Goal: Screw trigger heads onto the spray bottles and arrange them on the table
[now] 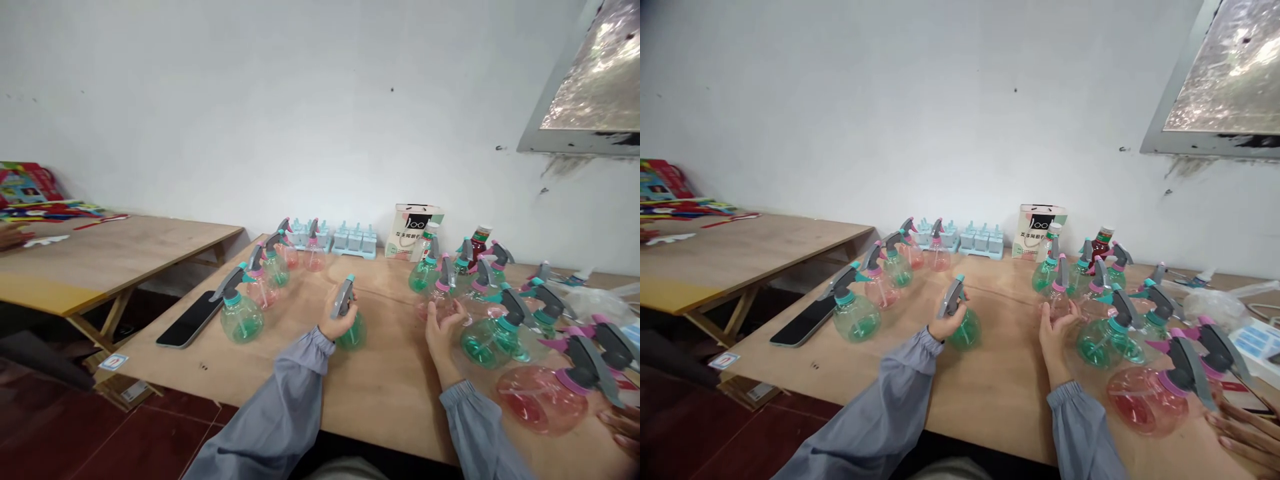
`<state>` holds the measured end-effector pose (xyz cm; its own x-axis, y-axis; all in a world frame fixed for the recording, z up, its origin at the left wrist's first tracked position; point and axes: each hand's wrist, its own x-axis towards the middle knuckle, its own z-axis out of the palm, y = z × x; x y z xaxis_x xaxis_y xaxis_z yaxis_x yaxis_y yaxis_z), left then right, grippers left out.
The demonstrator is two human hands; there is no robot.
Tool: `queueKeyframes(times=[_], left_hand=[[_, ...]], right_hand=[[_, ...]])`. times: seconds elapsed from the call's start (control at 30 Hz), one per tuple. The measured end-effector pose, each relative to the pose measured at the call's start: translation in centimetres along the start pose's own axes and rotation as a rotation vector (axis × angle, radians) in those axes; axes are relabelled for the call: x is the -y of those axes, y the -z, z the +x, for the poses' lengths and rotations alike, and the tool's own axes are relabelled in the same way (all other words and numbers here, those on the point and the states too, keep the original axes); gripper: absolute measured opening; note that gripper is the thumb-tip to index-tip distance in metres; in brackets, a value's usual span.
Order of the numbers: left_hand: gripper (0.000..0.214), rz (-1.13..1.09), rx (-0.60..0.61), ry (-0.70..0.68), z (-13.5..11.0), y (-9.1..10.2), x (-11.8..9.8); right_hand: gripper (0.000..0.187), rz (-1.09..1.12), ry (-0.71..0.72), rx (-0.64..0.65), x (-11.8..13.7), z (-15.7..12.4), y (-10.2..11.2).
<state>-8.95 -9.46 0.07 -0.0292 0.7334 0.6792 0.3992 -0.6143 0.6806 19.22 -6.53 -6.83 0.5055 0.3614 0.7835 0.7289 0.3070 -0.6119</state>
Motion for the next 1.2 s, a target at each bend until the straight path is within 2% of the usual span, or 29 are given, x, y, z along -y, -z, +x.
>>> queueKeyframes(times=[0.17,0.33,0.5,0.7,0.83,1.0,1.13,1.2], left_hand=[[0.031,0.023,0.064,-0.003,0.1,0.3,-0.4],[0.016,0.132,0.079,-0.038,-0.1,0.5,-0.8],[0.028,0.129,0.164,-0.077,-0.1,0.5,-1.1],[0.015,0.141,0.060,-0.067,-0.2,0.3,-0.9],[0.027,0.192,0.085,-0.061,0.0,0.8,-0.7],[0.056,0.218,-0.042,-0.093,-1.0,0.9,0.6],[0.037,0.300,-0.110,-0.151,-2.3,0.6,2.2],[0.030,0.350,-0.124,-0.127,-2.2,0.7,3.1]], right_hand=[[0.071,-0.022,-0.024,-0.031,-0.1,0.1,-0.3],[0.075,-0.039,-0.057,-0.001,-0.2,0.1,-0.3],[0.076,-0.009,-0.085,0.011,-0.1,-0.1,-0.3],[0.077,0.022,-0.130,0.009,-0.1,-0.2,-0.3],[0.080,0.033,-0.157,-0.003,-0.2,0.0,-0.3],[0.087,0.062,-0.172,0.026,-0.4,0.0,-0.5],[0.093,0.065,-0.189,0.055,-1.0,-0.1,-0.9],[0.098,0.064,-0.203,0.070,-1.3,0.0,-1.1]])
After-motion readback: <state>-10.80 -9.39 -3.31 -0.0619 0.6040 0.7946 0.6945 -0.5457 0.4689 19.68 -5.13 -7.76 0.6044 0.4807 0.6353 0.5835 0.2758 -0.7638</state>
